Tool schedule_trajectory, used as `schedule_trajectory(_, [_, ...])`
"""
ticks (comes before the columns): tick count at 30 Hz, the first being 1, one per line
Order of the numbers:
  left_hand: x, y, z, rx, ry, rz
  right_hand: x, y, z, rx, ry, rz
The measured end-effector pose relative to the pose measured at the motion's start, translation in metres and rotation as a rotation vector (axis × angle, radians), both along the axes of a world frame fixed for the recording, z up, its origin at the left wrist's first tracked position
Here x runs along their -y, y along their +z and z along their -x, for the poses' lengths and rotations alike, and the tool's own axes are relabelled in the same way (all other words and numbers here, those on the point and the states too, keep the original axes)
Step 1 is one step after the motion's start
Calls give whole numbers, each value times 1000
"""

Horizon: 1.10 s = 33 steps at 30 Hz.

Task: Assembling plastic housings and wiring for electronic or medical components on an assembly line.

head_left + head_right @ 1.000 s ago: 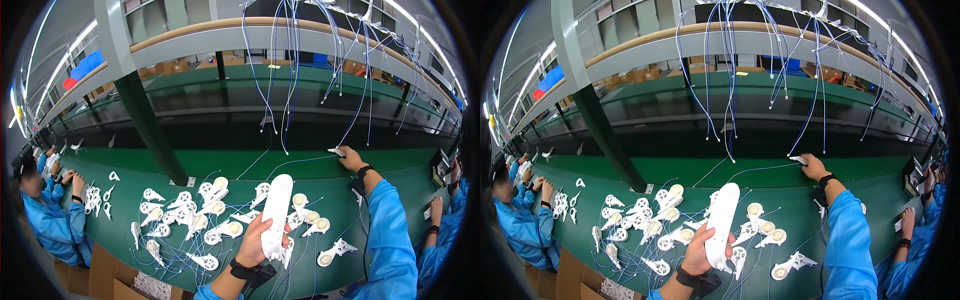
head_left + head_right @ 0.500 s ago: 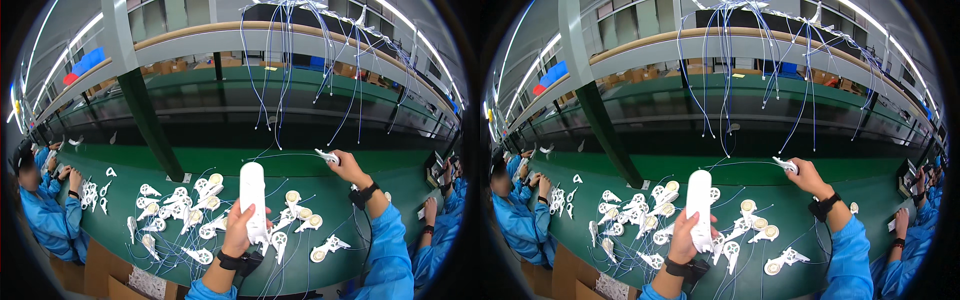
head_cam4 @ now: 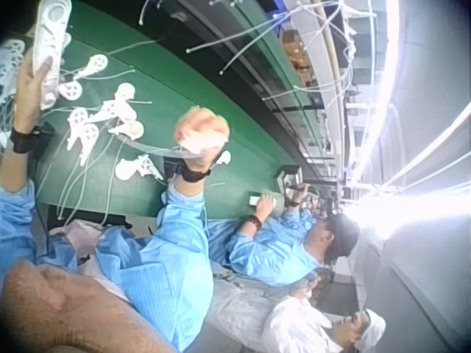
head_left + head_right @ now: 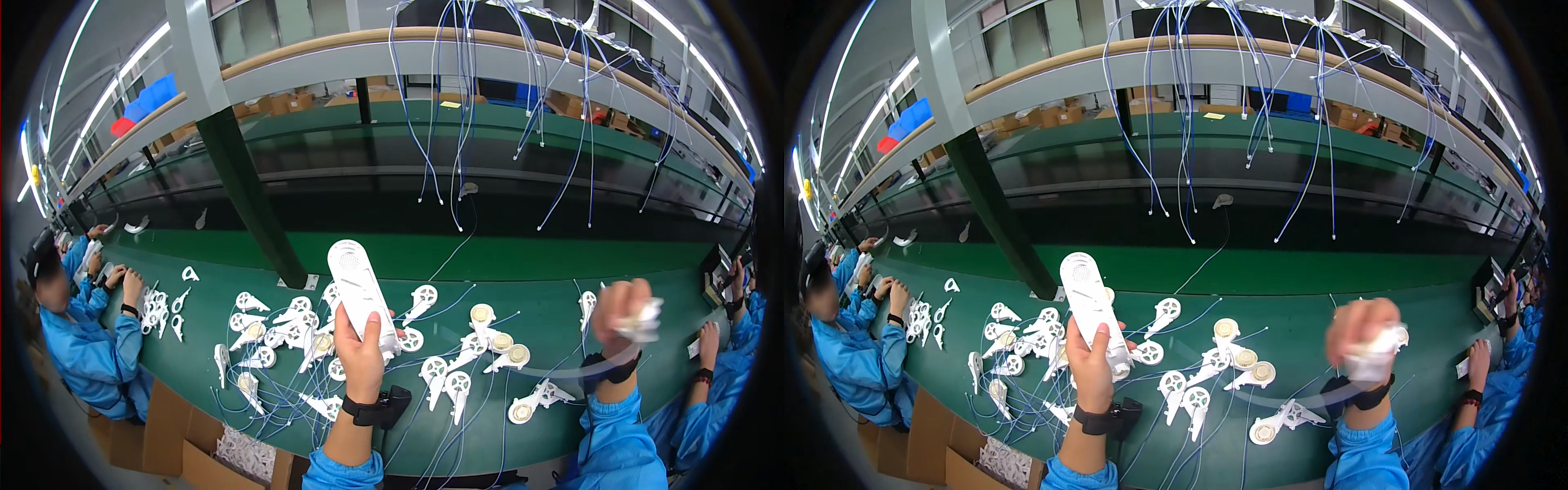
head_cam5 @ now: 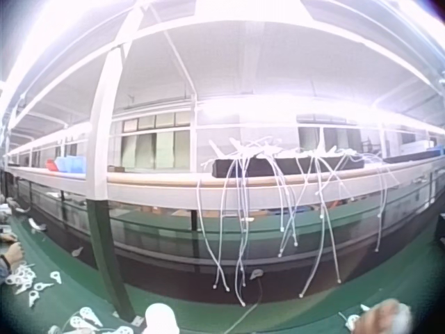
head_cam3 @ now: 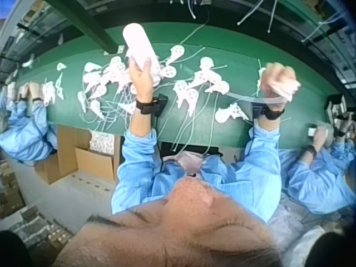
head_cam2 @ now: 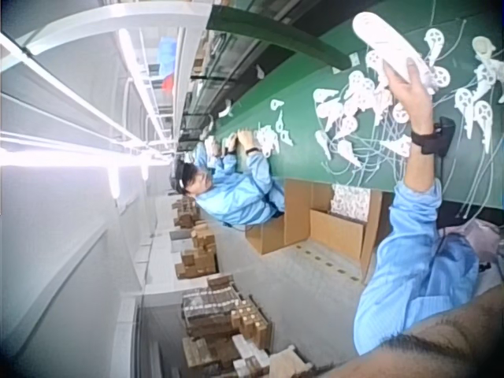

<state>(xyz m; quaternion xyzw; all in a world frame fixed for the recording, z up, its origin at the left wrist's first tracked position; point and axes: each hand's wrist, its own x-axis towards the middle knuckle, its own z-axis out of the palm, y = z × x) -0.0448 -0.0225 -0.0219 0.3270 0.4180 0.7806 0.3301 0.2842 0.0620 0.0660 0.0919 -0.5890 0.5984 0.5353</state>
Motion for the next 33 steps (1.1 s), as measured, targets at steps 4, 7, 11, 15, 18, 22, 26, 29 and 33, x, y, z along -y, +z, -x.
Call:
schedule_trajectory(4, [1,-3,-5,-36,-15,49,5,10,-7,-345,309,59])
schedule_trajectory(7, [1,-1,-10,-58,-69,83,12,5,7,-31,148,92])
schedule_trajectory(11, [7,-1,-12,-189,-261,222,8,9,19,752,-180,-157])
schedule_trajectory(15, [10,1,-21,-562,-258,211,14,-2,45,849,-253,43])
schedule_trajectory(18, [9,0,-26,-762,-293,181,6,-13,47,893,-374,-149])
schedule_trajectory(22, [11,-3,-29,-867,-345,177,4,-25,59,784,-463,-94])
schedule_trajectory(26, [15,7,-34,-908,-404,231,4,-31,65,741,-524,-98])
schedule_trajectory(29, [17,8,-35,-926,-403,201,3,-34,67,743,-533,-100])
schedule_trajectory(33, [16,9,-36,-943,-399,183,2,-38,70,769,-516,-102])
